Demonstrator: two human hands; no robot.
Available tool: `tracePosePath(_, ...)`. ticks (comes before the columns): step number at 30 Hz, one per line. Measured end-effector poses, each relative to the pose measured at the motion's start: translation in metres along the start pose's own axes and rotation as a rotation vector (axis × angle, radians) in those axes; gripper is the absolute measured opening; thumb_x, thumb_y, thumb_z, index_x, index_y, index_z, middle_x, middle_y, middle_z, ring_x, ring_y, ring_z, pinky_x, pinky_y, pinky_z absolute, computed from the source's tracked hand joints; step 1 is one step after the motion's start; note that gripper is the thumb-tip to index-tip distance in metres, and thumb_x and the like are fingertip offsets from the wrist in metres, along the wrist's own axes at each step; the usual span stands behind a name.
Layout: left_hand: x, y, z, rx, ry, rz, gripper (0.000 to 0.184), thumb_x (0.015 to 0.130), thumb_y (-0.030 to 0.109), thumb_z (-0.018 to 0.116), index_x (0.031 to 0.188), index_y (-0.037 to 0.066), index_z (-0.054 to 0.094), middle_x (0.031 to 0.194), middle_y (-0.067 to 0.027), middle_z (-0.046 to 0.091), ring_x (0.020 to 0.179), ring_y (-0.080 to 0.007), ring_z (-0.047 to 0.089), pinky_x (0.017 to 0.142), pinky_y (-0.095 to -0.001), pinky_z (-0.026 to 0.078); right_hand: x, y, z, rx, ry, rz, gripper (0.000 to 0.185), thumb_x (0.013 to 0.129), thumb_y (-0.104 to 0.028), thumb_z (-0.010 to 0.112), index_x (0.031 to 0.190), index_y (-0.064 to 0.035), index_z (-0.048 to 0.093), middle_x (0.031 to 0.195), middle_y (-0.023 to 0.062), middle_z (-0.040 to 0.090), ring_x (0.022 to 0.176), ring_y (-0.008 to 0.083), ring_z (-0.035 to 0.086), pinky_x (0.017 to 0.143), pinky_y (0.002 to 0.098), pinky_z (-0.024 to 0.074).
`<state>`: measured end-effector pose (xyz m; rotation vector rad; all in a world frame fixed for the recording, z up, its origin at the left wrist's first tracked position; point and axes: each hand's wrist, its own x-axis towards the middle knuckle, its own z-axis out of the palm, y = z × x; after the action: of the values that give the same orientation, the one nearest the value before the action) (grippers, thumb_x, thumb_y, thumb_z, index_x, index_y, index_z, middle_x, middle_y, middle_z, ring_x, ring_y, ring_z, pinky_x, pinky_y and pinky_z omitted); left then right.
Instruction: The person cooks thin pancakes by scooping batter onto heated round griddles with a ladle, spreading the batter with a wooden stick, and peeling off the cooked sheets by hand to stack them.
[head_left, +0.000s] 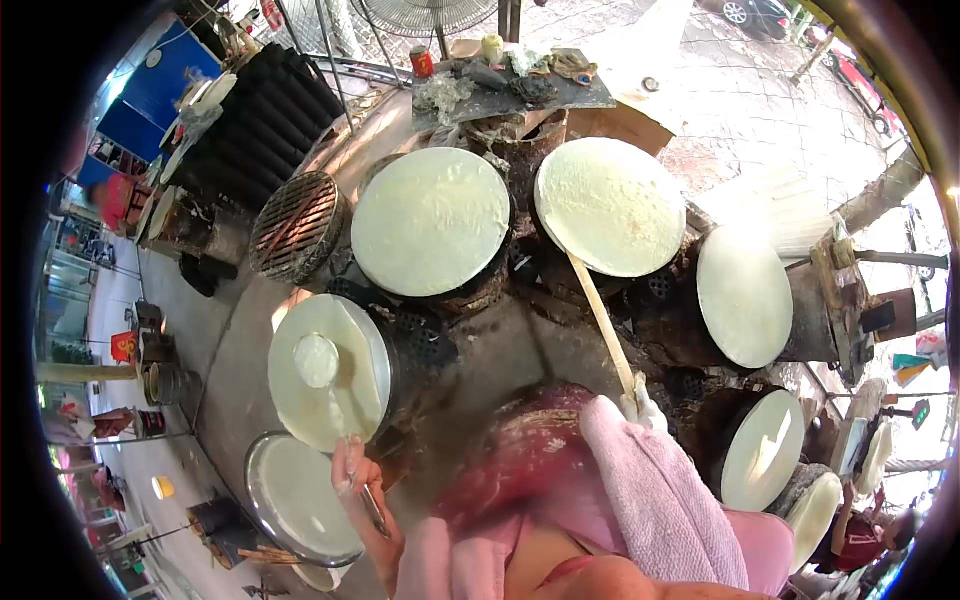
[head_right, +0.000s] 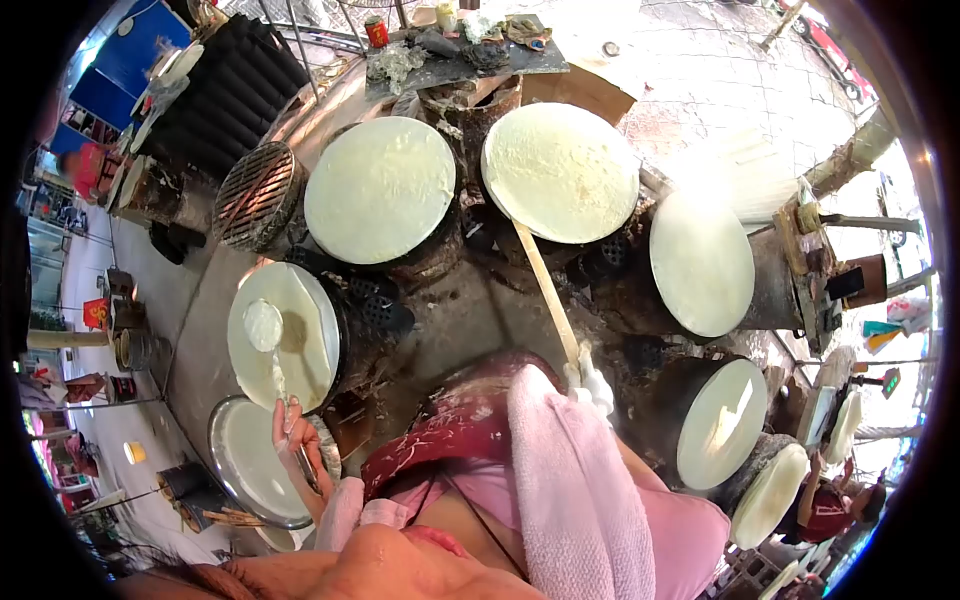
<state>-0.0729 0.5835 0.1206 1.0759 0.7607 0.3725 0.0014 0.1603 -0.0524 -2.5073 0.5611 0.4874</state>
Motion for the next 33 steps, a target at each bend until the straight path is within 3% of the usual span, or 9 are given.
tracePosePath(6,0.066,-0.026,-0.067,-0.576,0.069,-0.273,0.031,0.101,0.016,0.048,0.123,-0.007,0.045,0.099,-0.0139,0.057,0.037,-0.0043,0.029,0.037,-0.0143,0.022,-0.002,-0.024,0.006,-0.216,0.032,0.03,0.064,0.096,-0.047,0.049,0.153,-0.0287,0.027,0.093,0.0223,0.065,0.082,0.0385,0.066,0.072,0.0483,0.0512)
tracePosePath(12,0.073,-0.016,-0.074,-0.549,0.064,-0.325,0.032,0.105,0.022,0.044,0.114,-0.009,0.048,0.066,0.0002,0.044,0.034,-0.0035,0.03,0.031,-0.0185,0.018,0.034,-0.086,-0.01,-0.404,0.144,-0.08,0.061,0.095,-0.043,0.051,0.15,-0.0232,0.032,0.08,0.0198,0.067,0.07,0.0389,0.067,0.063,0.0496,0.0528)
tracePosePath(21,0.07,-0.023,-0.104,-0.676,-0.153,-0.274,0.031,0.103,0.02,0.047,0.115,-0.009,0.046,0.072,-0.0002,0.048,0.037,-0.0028,0.028,0.036,-0.0156,0.023,0.106,-0.175,0.005,0.066,0.108,-0.269,0.065,0.09,-0.049,0.057,0.146,-0.0208,0.042,0.095,0.0238,0.068,0.084,0.0401,0.068,0.075,0.0464,0.0518)
tracePosePath(23,0.062,-0.025,-0.103,-0.679,-0.15,-0.24,0.031,0.103,0.019,0.047,0.116,-0.009,0.046,0.074,-0.0007,0.05,0.038,-0.0025,0.029,0.038,-0.0152,0.025,0.098,-0.215,-0.008,-0.065,-0.004,-0.349,0.075,0.086,-0.05,0.062,0.15,-0.023,0.034,0.097,0.0231,0.069,0.086,0.04,0.068,0.076,0.0454,0.052)
tracePosePath(25,0.051,-0.027,-0.102,-0.677,-0.149,-0.196,0.032,0.103,0.018,0.047,0.118,-0.01,0.046,0.076,-0.0012,0.052,0.039,-0.0023,0.03,0.039,-0.0148,0.027,0.116,-0.242,-0.016,-0.184,-0.017,-0.305,0.097,0.08,-0.047,0.071,0.154,-0.0118,0.019,0.102,0.024,0.067,0.093,0.0366,0.067,0.081,0.043,0.0521)
tracePosePath(27,0.035,-0.027,-0.098,-0.67,-0.16,-0.144,0.032,0.103,0.018,0.047,0.119,-0.01,0.045,0.078,-0.0017,0.054,0.041,-0.002,0.031,0.04,-0.0145,0.029,0.182,-0.224,0.018,-0.117,0.356,-0.613,0.103,0.078,-0.04,0.077,0.154,-0.0055,0.017,0.107,0.0221,0.065,0.095,0.0355,0.065,0.083,0.042,0.0522)
tracePosePath(29,0.019,-0.029,-0.085,-0.615,-0.136,-0.081,0.033,0.103,0.017,0.046,0.12,-0.011,0.045,0.08,-0.0022,0.055,0.042,-0.0017,0.032,0.042,-0.0141,0.031,0.202,-0.24,0.009,-0.179,0.357,-0.526,0.102,0.076,-0.038,0.079,0.153,-0.0061,0.02,0.107,0.0205,0.059,0.096,0.036,0.062,0.08,0.0431,0.0526)
tracePosePath(31,-0.014,-0.018,-0.033,-0.228,0.222,0.028,0.047,0.1,0.022,0.05,0.13,-0.013,0.039,0.101,-0.0084,0.059,0.054,-0.0025,0.039,0.055,-0.0151,0.036,0.236,-0.239,0.016,-0.241,0.374,-0.549,0.099,0.076,-0.038,0.078,0.151,-0.0051,0.023,0.106,0.0196,0.059,0.099,0.0358,0.061,0.079,0.0445,0.0528)
tracePosePath(33,-0.027,-0.014,-0.001,-0.093,0.434,0.082,0.051,0.1,0.023,0.05,0.133,-0.013,0.037,0.106,-0.0099,0.058,0.057,-0.0033,0.042,0.059,-0.0167,0.037,0.252,-0.237,0.016,-0.202,0.389,-0.546,0.072,0.077,-0.03,0.076,0.135,-0.0068,0.041,0.105,0.0182,0.06,0.1,0.0341,0.061,0.079,0.0446,0.0531)
